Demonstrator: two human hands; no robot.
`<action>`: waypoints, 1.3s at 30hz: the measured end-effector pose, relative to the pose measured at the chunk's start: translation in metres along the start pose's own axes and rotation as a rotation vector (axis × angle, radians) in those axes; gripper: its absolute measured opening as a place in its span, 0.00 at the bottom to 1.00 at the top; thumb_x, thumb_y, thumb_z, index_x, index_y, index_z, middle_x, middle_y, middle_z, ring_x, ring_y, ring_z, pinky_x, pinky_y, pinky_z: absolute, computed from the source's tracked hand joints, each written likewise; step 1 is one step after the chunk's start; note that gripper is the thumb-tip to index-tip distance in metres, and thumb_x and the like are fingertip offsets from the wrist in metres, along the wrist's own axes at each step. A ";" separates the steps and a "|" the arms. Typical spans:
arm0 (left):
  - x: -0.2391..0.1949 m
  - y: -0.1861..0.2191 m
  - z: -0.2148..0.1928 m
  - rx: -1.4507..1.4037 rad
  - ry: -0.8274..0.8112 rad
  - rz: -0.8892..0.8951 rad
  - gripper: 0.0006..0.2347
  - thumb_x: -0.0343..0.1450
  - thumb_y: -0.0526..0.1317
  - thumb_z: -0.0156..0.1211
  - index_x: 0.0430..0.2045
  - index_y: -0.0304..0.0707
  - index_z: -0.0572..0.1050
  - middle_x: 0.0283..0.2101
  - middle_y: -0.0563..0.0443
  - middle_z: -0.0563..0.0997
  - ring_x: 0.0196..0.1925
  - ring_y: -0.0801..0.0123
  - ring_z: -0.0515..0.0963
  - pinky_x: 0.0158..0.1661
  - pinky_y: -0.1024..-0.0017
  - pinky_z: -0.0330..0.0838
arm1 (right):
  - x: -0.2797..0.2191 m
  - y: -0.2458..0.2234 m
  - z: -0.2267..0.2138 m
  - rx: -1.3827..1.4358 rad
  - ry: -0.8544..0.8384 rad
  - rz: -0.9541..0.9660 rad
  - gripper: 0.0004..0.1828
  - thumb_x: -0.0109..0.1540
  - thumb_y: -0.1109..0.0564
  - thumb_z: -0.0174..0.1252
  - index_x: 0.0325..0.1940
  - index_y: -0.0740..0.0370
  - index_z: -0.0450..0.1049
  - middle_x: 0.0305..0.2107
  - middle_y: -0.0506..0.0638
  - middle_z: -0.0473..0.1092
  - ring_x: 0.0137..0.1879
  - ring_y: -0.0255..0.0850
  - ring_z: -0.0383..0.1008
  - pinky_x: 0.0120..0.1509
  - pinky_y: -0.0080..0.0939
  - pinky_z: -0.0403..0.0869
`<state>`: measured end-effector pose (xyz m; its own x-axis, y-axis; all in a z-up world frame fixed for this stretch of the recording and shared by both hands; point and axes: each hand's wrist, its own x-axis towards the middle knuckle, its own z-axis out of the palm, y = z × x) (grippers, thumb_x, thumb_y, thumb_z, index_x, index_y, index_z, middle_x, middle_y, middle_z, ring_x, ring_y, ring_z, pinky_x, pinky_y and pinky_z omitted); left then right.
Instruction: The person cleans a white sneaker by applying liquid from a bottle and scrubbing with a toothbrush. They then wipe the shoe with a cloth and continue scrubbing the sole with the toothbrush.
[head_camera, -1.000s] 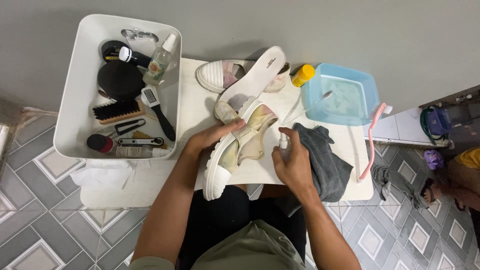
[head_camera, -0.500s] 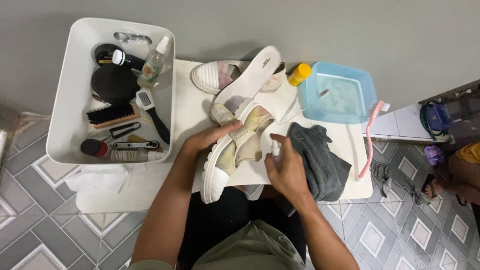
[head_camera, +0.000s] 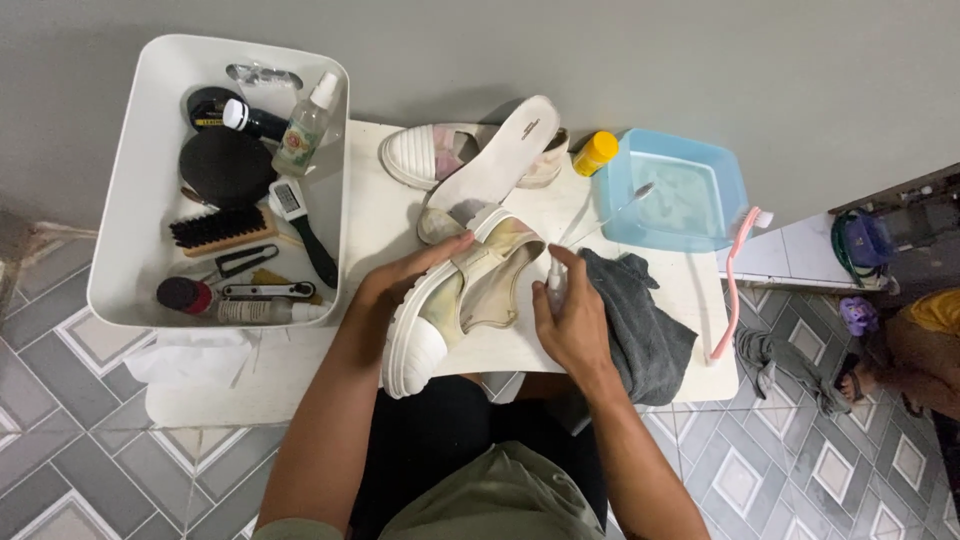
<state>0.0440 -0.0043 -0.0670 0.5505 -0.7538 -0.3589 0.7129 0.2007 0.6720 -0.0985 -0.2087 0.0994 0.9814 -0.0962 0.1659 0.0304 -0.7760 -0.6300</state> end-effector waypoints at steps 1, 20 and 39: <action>-0.015 0.011 0.021 0.005 -0.001 0.003 0.29 0.75 0.57 0.47 0.70 0.46 0.58 0.72 0.54 0.60 0.72 0.68 0.60 0.74 0.63 0.44 | -0.002 0.003 0.001 0.001 0.004 -0.004 0.24 0.63 0.63 0.54 0.64 0.60 0.62 0.25 0.58 0.73 0.33 0.56 0.76 0.39 0.56 0.71; -0.070 0.051 0.081 0.260 0.066 0.077 0.32 0.73 0.60 0.48 0.70 0.44 0.57 0.74 0.46 0.55 0.74 0.62 0.57 0.72 0.60 0.46 | -0.059 -0.019 0.021 0.087 -0.226 0.044 0.23 0.61 0.60 0.55 0.61 0.56 0.65 0.38 0.64 0.78 0.43 0.65 0.81 0.45 0.62 0.77; -0.091 0.059 0.106 0.335 0.138 0.155 0.37 0.72 0.59 0.54 0.68 0.26 0.56 0.73 0.35 0.54 0.75 0.56 0.55 0.72 0.58 0.44 | -0.054 -0.014 0.018 0.121 -0.222 0.016 0.21 0.60 0.61 0.56 0.58 0.55 0.69 0.31 0.58 0.79 0.36 0.58 0.82 0.42 0.56 0.76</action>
<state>-0.0101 0.0094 0.0737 0.7097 -0.6351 -0.3049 0.4480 0.0729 0.8910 -0.1489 -0.1813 0.0856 0.9991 0.0416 -0.0069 0.0239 -0.6938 -0.7197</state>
